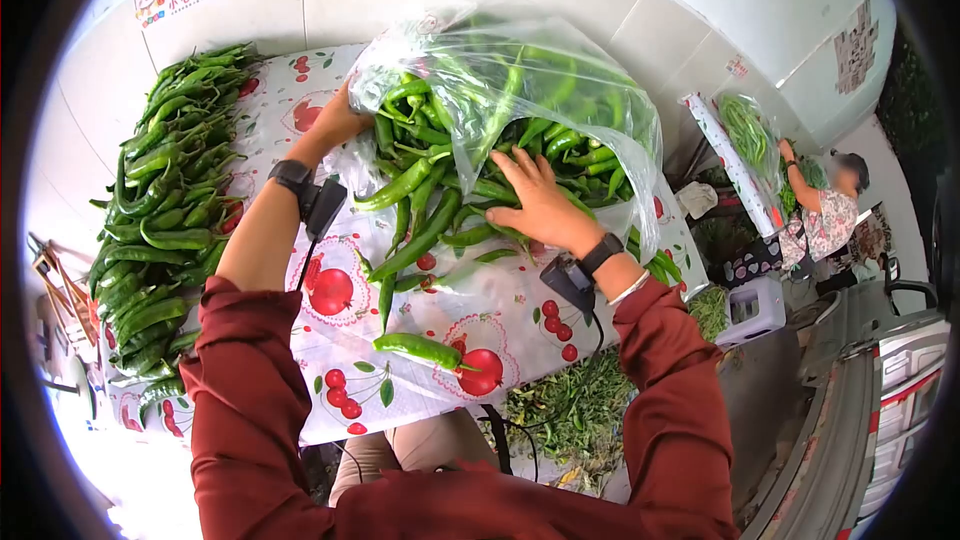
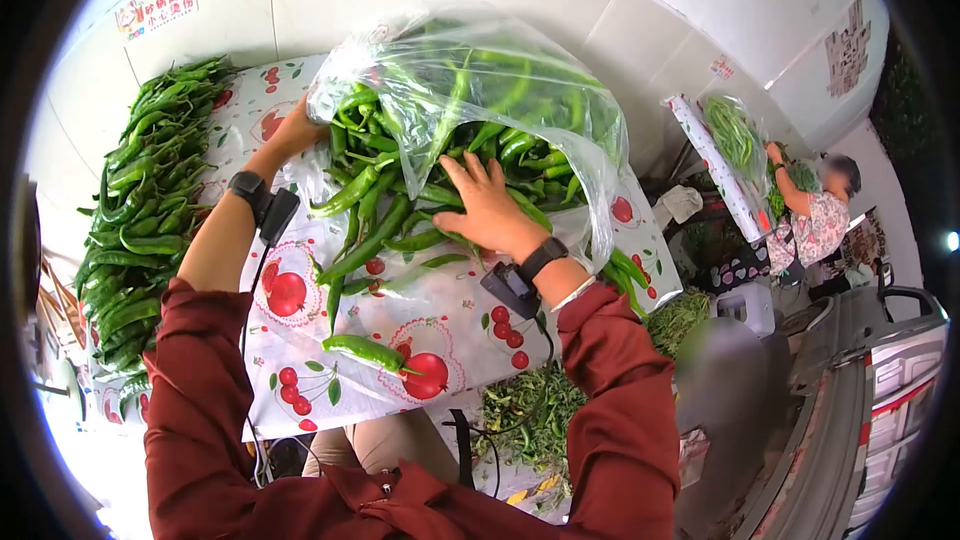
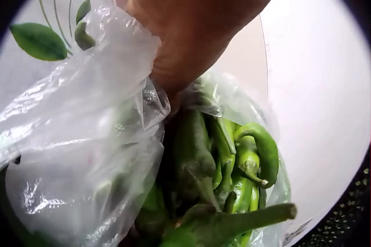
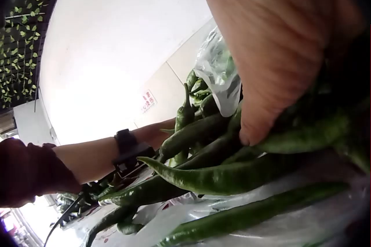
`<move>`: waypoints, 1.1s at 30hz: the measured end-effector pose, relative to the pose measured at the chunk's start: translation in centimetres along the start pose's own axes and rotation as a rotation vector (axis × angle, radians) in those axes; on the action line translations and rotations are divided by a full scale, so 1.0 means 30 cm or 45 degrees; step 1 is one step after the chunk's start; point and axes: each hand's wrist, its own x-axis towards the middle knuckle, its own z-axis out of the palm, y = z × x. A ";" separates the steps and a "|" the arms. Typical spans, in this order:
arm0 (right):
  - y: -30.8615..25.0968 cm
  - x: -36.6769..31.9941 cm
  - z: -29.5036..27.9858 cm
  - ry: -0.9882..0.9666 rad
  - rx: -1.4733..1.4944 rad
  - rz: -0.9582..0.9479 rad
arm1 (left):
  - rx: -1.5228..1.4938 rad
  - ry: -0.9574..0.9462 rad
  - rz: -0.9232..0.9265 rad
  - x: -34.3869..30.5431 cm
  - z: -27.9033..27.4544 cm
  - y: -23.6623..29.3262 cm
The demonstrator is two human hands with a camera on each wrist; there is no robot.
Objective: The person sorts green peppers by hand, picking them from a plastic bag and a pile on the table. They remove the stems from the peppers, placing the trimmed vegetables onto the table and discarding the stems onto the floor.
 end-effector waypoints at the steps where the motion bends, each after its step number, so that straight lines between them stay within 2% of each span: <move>1: 0.008 -0.003 -0.011 0.004 0.052 -0.051 | -0.113 -0.086 -0.158 -0.023 -0.020 0.008; 2: 0.014 -0.010 -0.020 0.068 0.087 -0.092 | -0.226 -0.167 -0.318 -0.049 -0.037 0.018; 3: 0.044 0.004 -0.014 0.114 0.107 -0.176 | -0.220 -0.169 -0.320 -0.084 -0.052 0.036; 5: 0.016 -0.015 -0.053 0.153 0.165 -0.188 | 0.082 0.144 -0.215 -0.178 -0.084 0.077; 7: -0.030 -0.019 -0.077 0.228 0.124 -0.161 | -0.001 0.209 -0.191 -0.276 -0.120 0.148; 9: -0.085 -0.023 -0.100 0.304 0.077 -0.130 | -0.241 0.252 -0.152 -0.372 -0.153 0.220; 11: -0.146 -0.025 -0.116 0.382 0.081 -0.118 | -0.510 0.250 -0.331 -0.457 -0.163 0.321; 12: -0.168 -0.025 -0.115 0.390 0.111 -0.108 | -0.553 0.229 -0.274 -0.480 -0.158 0.327; 16: -0.186 -0.001 -0.090 0.274 0.171 -0.042 | -1.275 0.237 -0.486 -0.553 -0.118 0.381; 17: -0.179 0.004 -0.084 0.267 0.159 -0.049 | -1.381 0.239 -0.483 -0.555 -0.106 0.377; 19: -0.166 0.013 -0.070 0.120 0.382 -0.121 | -1.479 0.193 -0.518 -0.557 -0.095 0.361; 23: -0.162 0.036 -0.034 0.246 0.357 -0.293 | -1.618 0.155 -0.516 -0.569 -0.067 0.292; 27: -0.227 0.072 -0.027 0.303 0.343 -0.335 | -1.752 0.146 -0.557 -0.577 -0.067 0.265; 29: -0.263 0.090 -0.019 0.253 0.267 -0.310 | -1.797 0.148 -0.538 -0.581 -0.064 0.265; 32: -0.272 0.116 0.018 0.424 -0.079 -0.370 | -1.798 0.123 -0.537 -0.579 -0.057 0.280; 33: -0.277 0.117 0.018 0.421 -0.079 -0.374 | -1.799 0.128 -0.536 -0.579 -0.055 0.282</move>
